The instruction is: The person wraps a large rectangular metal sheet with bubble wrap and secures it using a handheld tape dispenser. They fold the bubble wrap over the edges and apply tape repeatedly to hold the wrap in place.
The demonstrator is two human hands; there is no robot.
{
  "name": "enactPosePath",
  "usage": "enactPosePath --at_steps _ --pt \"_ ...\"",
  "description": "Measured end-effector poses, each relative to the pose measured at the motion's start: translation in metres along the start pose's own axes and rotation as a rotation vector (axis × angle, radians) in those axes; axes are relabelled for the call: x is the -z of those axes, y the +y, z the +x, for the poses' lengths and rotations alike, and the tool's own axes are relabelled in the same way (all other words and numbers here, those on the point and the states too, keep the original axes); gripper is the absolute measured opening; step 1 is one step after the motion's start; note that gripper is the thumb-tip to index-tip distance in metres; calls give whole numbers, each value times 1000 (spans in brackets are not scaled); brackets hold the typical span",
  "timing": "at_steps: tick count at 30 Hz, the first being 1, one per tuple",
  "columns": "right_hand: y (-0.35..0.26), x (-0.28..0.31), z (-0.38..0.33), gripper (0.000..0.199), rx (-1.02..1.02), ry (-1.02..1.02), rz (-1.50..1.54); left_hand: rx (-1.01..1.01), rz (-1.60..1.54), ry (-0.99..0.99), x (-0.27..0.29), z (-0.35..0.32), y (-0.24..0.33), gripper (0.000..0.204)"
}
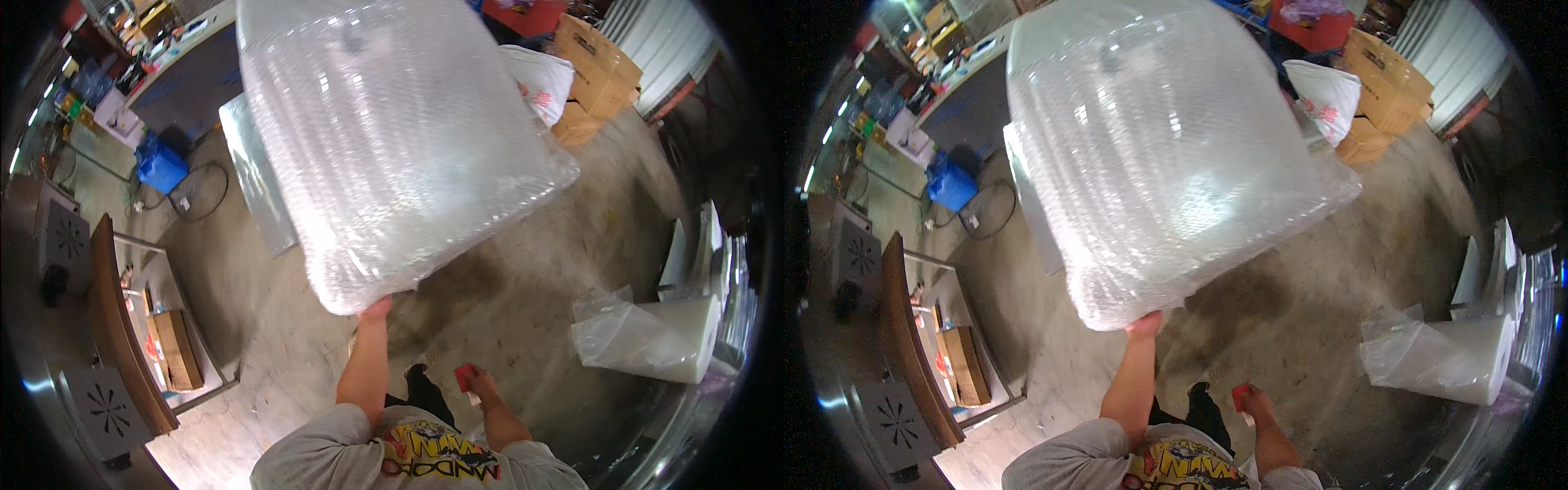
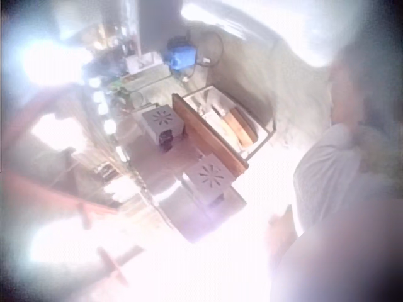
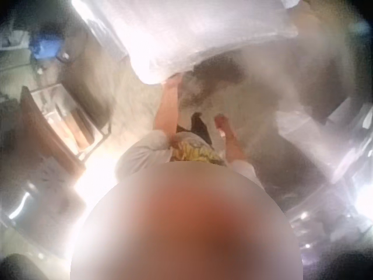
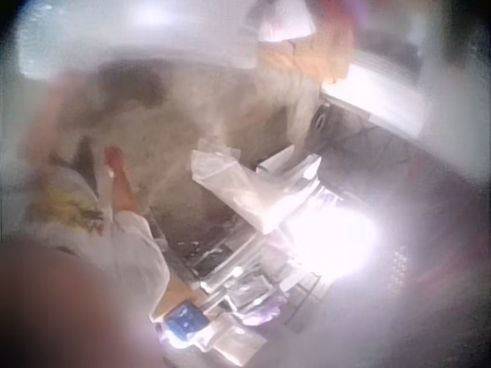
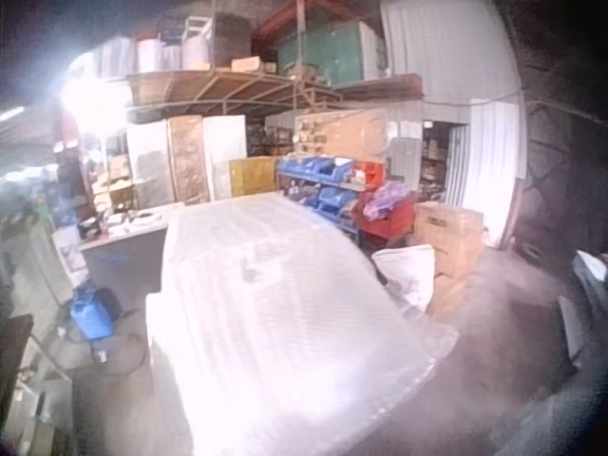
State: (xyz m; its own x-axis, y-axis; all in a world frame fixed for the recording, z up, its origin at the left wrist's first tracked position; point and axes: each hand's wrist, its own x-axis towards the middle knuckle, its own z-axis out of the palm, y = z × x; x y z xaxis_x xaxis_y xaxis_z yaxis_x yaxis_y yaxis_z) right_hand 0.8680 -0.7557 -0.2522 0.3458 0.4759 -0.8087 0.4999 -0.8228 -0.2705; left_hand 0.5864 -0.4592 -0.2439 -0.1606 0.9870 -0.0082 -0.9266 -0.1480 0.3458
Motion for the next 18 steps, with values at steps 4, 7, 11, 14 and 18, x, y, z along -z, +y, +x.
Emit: enactPosePath --at_steps 4,7,11,14,18 --pt "-32 8 31 57 294 -31 58 176 -117 406 -17 1 17 62" --pt "-53 13 45 55 429 -108 151 282 -61 592 -4 7 26 61" --pt "-88 10 48 56 544 -168 -372 596 172 921 27 4 39 60" --pt "-138 -21 32 65 574 -427 -453 595 216 919 57 -3 76 51" --pt "-236 -83 -14 64 726 -370 -553 503 257 916 85 24 191 57"
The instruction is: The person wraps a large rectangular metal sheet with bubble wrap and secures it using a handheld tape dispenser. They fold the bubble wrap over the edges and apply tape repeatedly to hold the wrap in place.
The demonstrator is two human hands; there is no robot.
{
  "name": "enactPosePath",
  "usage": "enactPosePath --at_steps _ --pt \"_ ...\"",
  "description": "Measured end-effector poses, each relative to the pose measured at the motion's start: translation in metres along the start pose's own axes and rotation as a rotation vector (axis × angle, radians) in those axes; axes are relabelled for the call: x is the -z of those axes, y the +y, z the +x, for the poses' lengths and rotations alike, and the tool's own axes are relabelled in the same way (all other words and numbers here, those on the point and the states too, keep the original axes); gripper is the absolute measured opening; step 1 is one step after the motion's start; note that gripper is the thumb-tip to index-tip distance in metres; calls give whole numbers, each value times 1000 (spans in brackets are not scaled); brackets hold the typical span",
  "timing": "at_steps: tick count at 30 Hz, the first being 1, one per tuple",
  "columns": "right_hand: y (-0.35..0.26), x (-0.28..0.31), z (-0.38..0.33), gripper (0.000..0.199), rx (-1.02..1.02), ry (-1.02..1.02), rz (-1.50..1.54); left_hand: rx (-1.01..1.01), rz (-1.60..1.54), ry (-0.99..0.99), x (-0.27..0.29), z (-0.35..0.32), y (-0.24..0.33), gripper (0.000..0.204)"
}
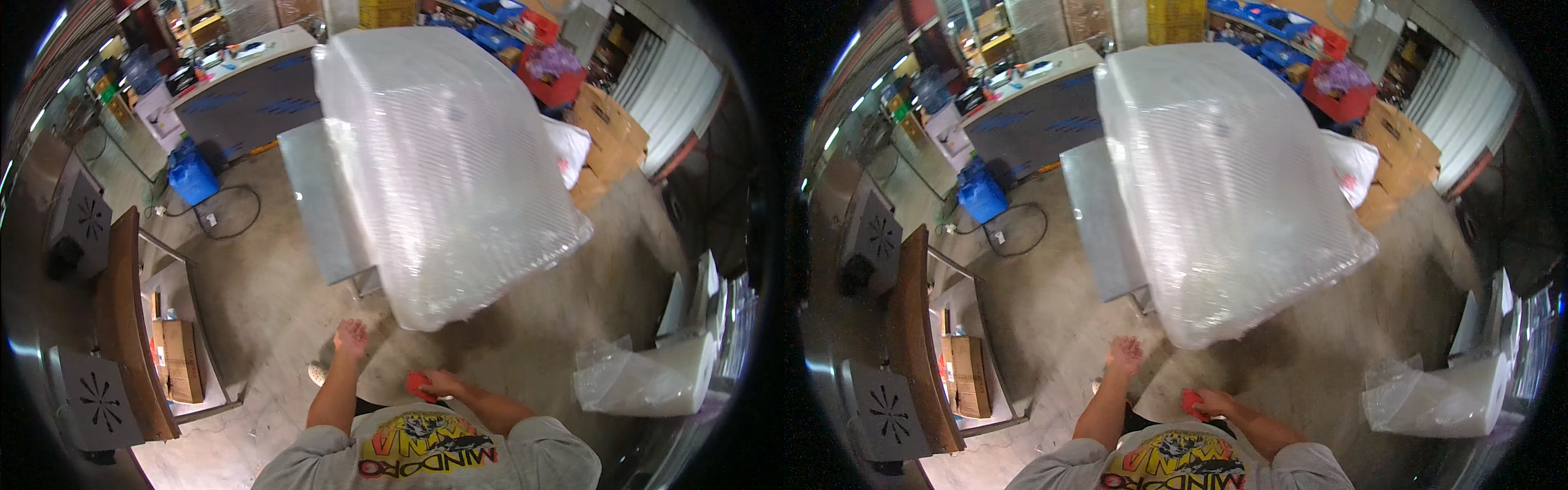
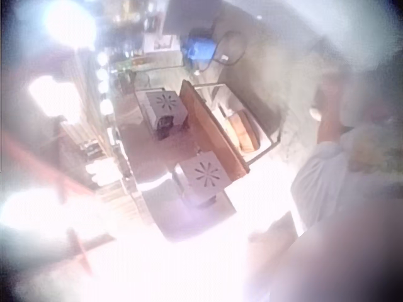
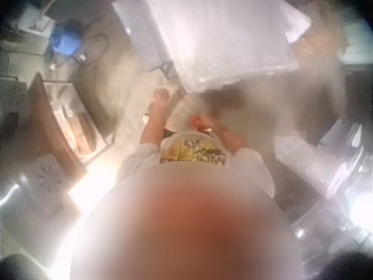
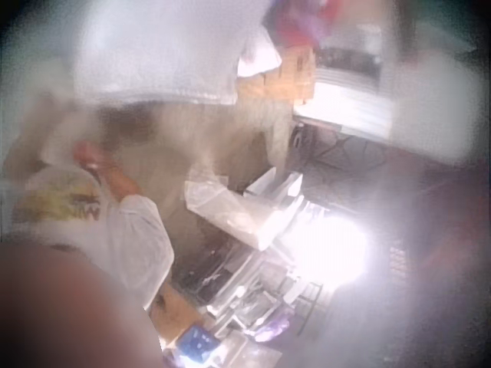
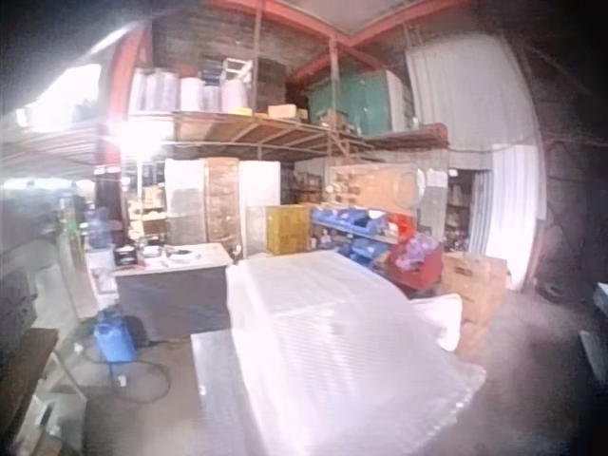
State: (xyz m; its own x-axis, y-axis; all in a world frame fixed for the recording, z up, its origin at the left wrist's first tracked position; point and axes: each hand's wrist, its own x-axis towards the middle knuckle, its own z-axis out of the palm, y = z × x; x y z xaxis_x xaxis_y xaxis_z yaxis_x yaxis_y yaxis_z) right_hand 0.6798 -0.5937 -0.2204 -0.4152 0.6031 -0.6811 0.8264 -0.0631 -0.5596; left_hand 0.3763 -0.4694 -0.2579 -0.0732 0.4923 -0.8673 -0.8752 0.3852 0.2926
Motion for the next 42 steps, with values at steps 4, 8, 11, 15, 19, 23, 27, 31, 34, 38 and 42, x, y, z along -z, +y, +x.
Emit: enactPosePath --at_steps 4,8,11,15,19,23,27,31,34,38,42 --pt "-141 9 60 62 133 41 181 -361 120 -281 -9 -74 176 62" --pt "-265 30 136 70 156 167 322 -670 234 -1070 -72 -235 302 78" --pt "-335 66 192 70 319 244 510 -800 358 -1797 -99 -342 356 79" --pt "-390 125 241 67 241 350 574 -618 375 -2071 -141 -371 412 76" --pt "-425 163 312 58 301 553 572 -511 437 -2064 -185 -324 467 74" --pt "-463 202 402 51 271 474 929 -536 563 -1857 -229 -248 531 72" --pt "-513 273 468 55 216 538 557 -609 880 -1319 -251 -142 604 72" --pt "-532 356 499 64 147 876 275 -720 1341 -655 -241 19 681 68" --pt "-511 412 521 65 -72 1054 161 -612 1492 -365 -219 151 729 51" --pt "-484 444 554 66 -361 1183 -18 -388 1523 -437 -257 304 805 59" --pt "-510 441 583 69 -636 1184 104 -634 1939 -646 -410 368 860 54"
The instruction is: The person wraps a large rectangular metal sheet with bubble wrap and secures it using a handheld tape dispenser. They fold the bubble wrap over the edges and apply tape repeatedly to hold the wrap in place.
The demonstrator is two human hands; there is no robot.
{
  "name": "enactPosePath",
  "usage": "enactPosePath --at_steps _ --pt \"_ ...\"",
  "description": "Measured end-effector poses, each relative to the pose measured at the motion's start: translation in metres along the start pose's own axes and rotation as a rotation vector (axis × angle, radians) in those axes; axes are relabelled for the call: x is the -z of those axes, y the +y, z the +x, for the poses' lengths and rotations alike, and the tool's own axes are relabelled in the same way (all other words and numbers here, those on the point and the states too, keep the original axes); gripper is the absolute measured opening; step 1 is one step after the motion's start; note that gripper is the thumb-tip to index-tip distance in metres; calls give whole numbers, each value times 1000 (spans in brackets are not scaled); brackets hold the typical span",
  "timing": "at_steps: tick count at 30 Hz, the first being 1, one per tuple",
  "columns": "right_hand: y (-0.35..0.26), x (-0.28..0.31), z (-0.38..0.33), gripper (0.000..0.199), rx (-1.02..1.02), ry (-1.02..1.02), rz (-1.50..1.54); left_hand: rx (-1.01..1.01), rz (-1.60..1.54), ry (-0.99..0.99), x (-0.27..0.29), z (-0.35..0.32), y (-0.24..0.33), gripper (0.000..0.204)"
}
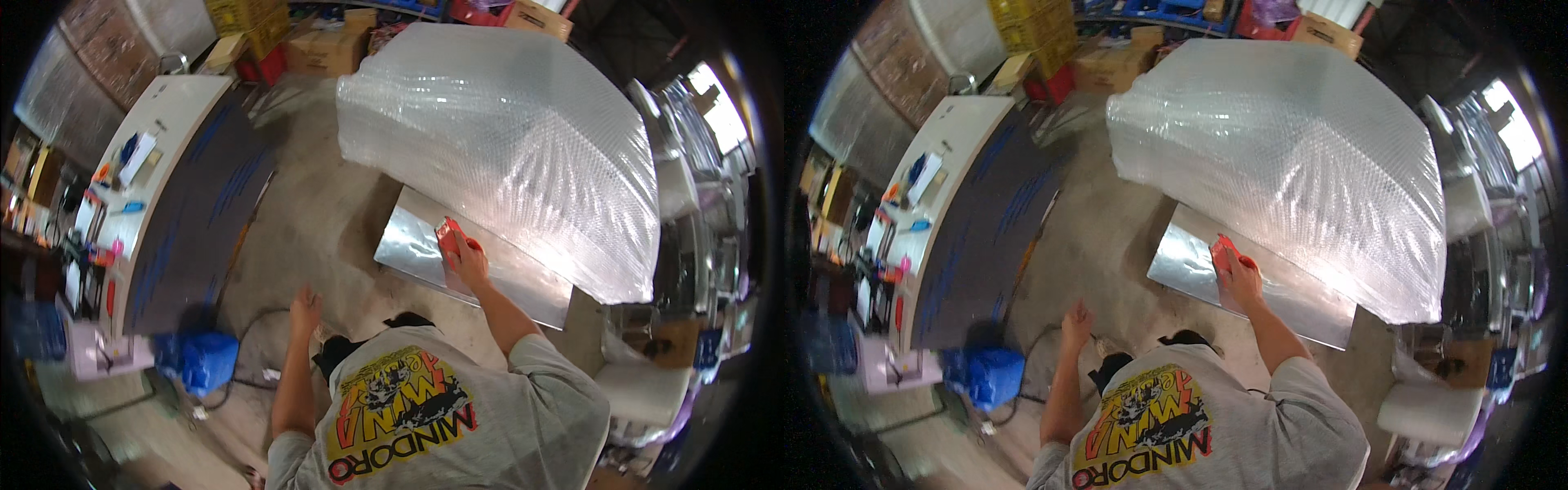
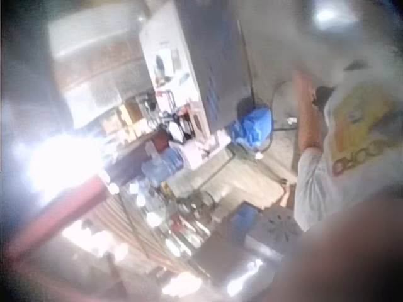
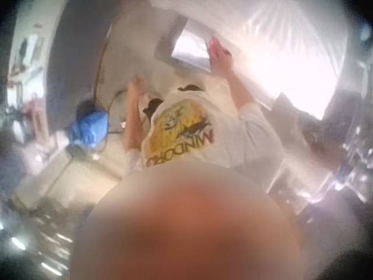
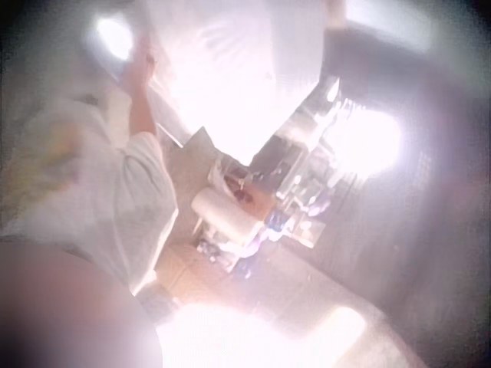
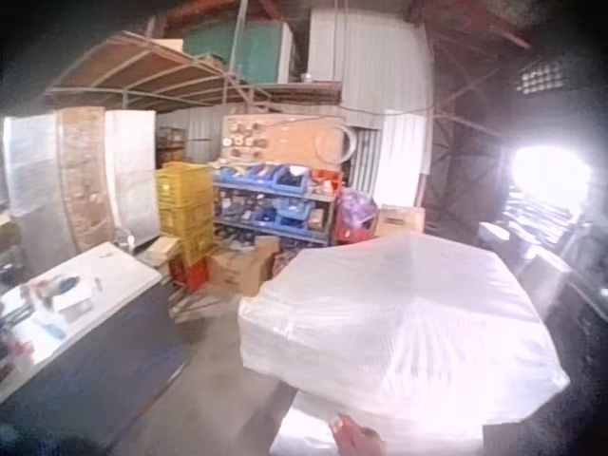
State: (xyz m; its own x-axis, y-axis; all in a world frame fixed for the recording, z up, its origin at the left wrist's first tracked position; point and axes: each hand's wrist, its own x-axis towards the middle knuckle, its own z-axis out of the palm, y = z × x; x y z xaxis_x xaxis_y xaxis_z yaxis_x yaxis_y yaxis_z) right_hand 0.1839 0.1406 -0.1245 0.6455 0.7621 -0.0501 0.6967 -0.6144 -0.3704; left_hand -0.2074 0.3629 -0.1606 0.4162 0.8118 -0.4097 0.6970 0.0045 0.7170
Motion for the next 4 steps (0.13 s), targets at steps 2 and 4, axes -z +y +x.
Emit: enactPosePath --at_steps 2,4 --pt "-25 -6 0 73 -226 -6 67 -210 41 -11 43 53 59 59" --pt "-51 -21 -13 75 -397 -4 129 -426 151 -80 81 103 128 64"
